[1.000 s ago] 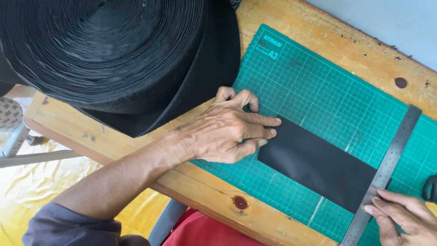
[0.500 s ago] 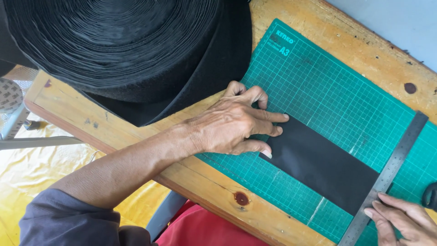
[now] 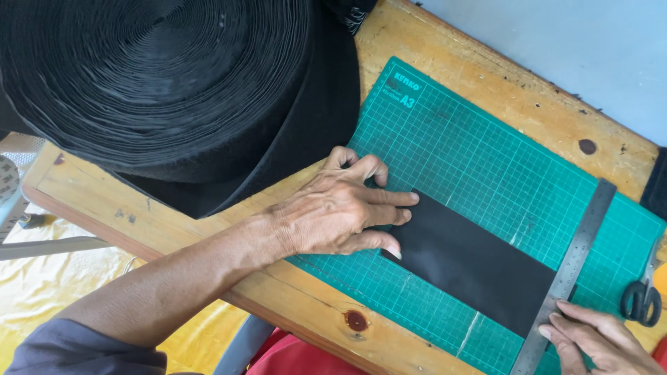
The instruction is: The person measures and cuts a piece of black fabric using a metal ruler and a red utility knife on a green cutting mat. They then use scissors to trim the edges and a yellow plastic scraper to smooth the surface of the fabric.
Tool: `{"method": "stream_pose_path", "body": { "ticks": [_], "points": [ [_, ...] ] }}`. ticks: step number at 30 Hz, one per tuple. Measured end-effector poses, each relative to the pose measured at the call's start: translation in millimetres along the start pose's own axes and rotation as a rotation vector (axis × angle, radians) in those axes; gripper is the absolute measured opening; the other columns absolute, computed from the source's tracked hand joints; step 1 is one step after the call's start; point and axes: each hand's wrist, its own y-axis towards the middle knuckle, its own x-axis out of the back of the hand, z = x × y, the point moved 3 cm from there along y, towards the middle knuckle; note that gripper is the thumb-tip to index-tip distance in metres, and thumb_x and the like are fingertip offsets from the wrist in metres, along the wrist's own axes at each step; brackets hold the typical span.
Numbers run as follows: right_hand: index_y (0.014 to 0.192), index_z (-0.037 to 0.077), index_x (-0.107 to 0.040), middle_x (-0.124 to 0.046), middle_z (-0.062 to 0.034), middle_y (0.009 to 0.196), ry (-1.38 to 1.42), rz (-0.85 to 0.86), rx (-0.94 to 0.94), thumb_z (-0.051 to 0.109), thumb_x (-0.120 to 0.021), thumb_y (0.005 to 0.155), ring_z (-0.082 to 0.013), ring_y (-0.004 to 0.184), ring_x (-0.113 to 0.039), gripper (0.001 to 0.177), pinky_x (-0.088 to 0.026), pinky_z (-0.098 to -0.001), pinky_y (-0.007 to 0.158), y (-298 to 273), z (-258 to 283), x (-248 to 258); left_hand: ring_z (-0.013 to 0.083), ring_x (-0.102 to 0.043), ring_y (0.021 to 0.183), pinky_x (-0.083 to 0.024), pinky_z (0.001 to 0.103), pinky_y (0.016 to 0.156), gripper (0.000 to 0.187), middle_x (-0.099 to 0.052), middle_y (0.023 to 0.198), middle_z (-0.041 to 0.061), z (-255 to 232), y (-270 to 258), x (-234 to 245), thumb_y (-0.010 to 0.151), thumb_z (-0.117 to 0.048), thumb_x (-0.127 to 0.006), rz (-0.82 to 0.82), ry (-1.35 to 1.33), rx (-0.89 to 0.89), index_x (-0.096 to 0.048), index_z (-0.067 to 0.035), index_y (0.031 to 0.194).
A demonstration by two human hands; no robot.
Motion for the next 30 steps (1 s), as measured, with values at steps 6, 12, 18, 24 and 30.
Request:
{"method": "stream_pose_path", "body": {
  "ticks": [6, 12, 18, 24, 30],
  "points": [
    [0.103, 0.004, -0.084, -0.075, -0.0030, 0.131, -0.044, 0.086, -0.131, 0.003, -0.070, 0.094, -0.0130, 0.117, -0.070, 0.018, -0.055, -0.0279, 0.100, 5.2, 9.1, 6.3, 0.0227, -0.050, 0.112, -0.031, 0.048, 0.092, 0.051, -0.067, 0.139, -0.004, 4.0, -1.1, -3.1, 0.099, -0.056, -0.052, 0.025, -0.042, 0.015, -0.076, -0.017, 0.120],
    [0.107, 0.012, -0.084, -0.075, 0.0028, 0.132, -0.123, 0.051, 0.014, 0.012, -0.074, 0.091, -0.0095, 0.109, -0.072, 0.019, -0.057, -0.0261, 0.093, 1.6, -17.6, -3.6, 0.0227, -0.050, 0.113, -0.031, 0.049, 0.093, 0.052, -0.068, 0.138, -0.003, 3.8, -1.4, -3.7, 0.101, -0.056, -0.049, 0.026, -0.049, 0.020, -0.077, -0.016, 0.120],
    [0.111, 0.010, -0.083, -0.075, -0.0003, 0.134, -0.113, 0.049, -0.018, 0.014, -0.070, 0.095, -0.0133, 0.116, -0.071, 0.021, -0.056, -0.0296, 0.099, -0.2, -20.8, -6.9, 0.0225, -0.050, 0.112, -0.031, 0.049, 0.091, 0.048, -0.067, 0.139, -0.004, 3.5, -0.7, -1.8, 0.100, -0.054, -0.053, 0.039, -0.042, 0.024, -0.076, -0.016, 0.119],
    [0.110, 0.012, -0.084, -0.074, 0.0042, 0.134, -0.117, 0.089, -0.050, 0.019, -0.070, 0.093, -0.0103, 0.118, -0.069, 0.023, -0.055, -0.0281, 0.103, -1.2, -27.7, -8.5, 0.0255, -0.050, 0.114, -0.032, 0.051, 0.090, 0.048, -0.067, 0.139, -0.003, 4.1, -0.9, -2.4, 0.100, -0.054, -0.053, 0.041, -0.045, 0.020, -0.076, -0.016, 0.118],
    [0.124, 0.024, -0.080, -0.073, 0.0044, 0.134, -0.201, 0.103, -0.073, 0.033, -0.067, 0.091, -0.0142, 0.122, -0.068, 0.037, -0.055, -0.0357, 0.101, 2.6, -11.7, -1.8, 0.0258, -0.051, 0.115, -0.032, 0.051, 0.090, 0.047, -0.068, 0.139, -0.003, 3.3, -0.7, -1.9, 0.100, -0.053, -0.054, 0.034, -0.049, 0.026, -0.076, -0.016, 0.118]
  ]
}}
